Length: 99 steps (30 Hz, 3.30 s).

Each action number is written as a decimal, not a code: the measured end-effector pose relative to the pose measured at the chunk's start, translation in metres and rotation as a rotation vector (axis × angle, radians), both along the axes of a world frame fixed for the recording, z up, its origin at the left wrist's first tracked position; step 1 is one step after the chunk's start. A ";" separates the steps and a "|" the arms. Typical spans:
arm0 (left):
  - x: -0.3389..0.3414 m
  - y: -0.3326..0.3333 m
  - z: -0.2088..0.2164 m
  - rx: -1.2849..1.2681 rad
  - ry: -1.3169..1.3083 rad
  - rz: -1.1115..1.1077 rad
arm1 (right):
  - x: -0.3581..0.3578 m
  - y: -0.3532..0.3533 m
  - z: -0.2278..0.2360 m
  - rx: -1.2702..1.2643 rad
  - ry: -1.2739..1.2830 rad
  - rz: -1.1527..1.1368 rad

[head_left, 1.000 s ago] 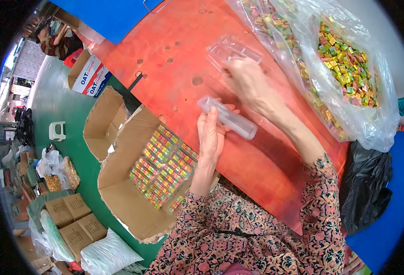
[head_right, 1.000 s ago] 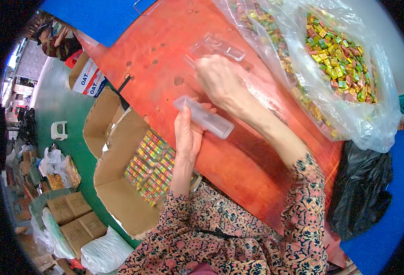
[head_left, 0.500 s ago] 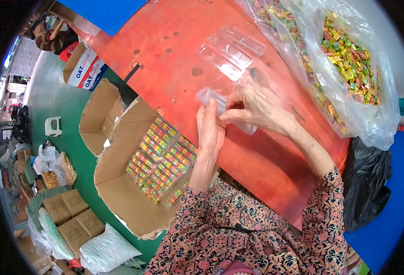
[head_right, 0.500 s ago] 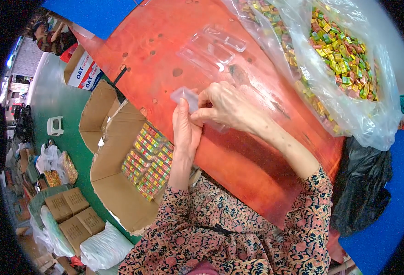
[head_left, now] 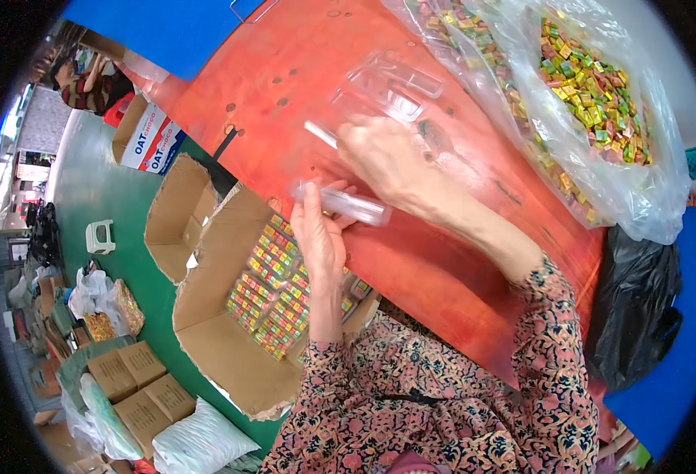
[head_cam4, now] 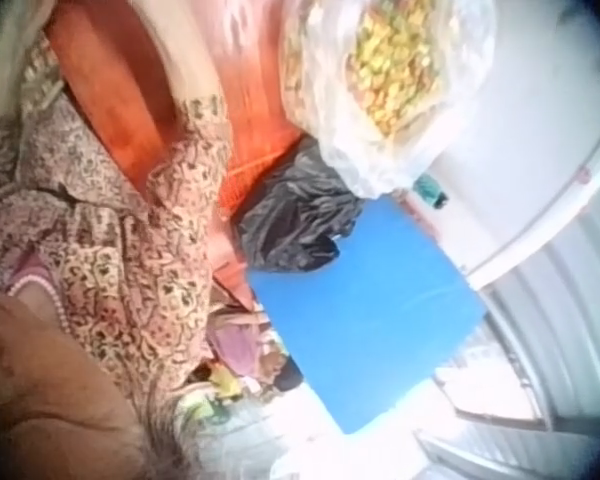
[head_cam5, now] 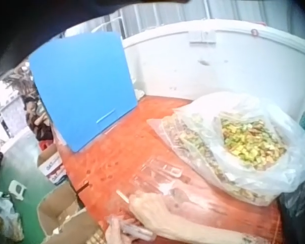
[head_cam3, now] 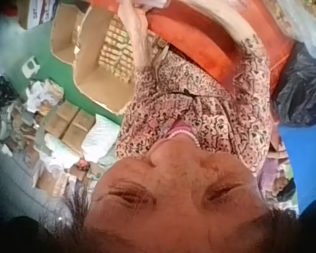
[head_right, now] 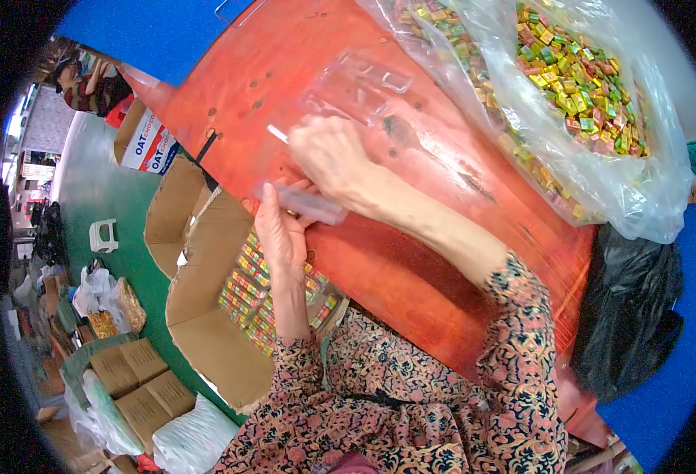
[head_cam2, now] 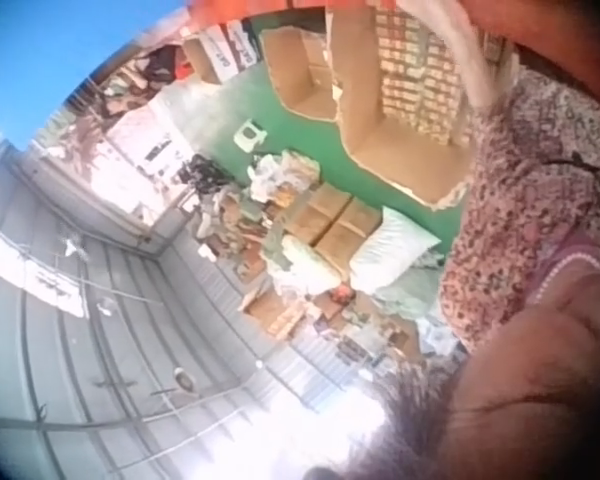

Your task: The recorder is taking small, colorful wrapped items from a large plastic bag and arranging them in neat rows on a red table.

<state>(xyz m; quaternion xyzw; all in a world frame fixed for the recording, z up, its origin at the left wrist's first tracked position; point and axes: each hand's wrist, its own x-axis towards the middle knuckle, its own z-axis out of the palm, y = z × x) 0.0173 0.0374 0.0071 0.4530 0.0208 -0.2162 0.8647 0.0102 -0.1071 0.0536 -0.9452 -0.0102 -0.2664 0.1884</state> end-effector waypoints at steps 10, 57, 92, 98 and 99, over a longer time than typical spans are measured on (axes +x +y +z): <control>-0.005 0.006 0.000 -0.041 0.021 -0.008 | -0.010 0.006 -0.004 0.304 0.105 0.052; -0.036 -0.013 0.016 -0.094 -0.032 -0.321 | -0.113 -0.019 0.009 0.393 0.106 0.015; -0.042 -0.015 0.011 -0.077 0.041 -0.360 | -0.124 -0.041 -0.004 -0.060 0.179 -0.319; -0.053 -0.019 0.009 -0.012 0.010 -0.423 | -0.118 -0.042 -0.028 -0.259 0.307 -0.355; -0.054 -0.020 0.009 -0.013 0.004 -0.423 | -0.119 -0.042 -0.024 -0.259 0.269 -0.338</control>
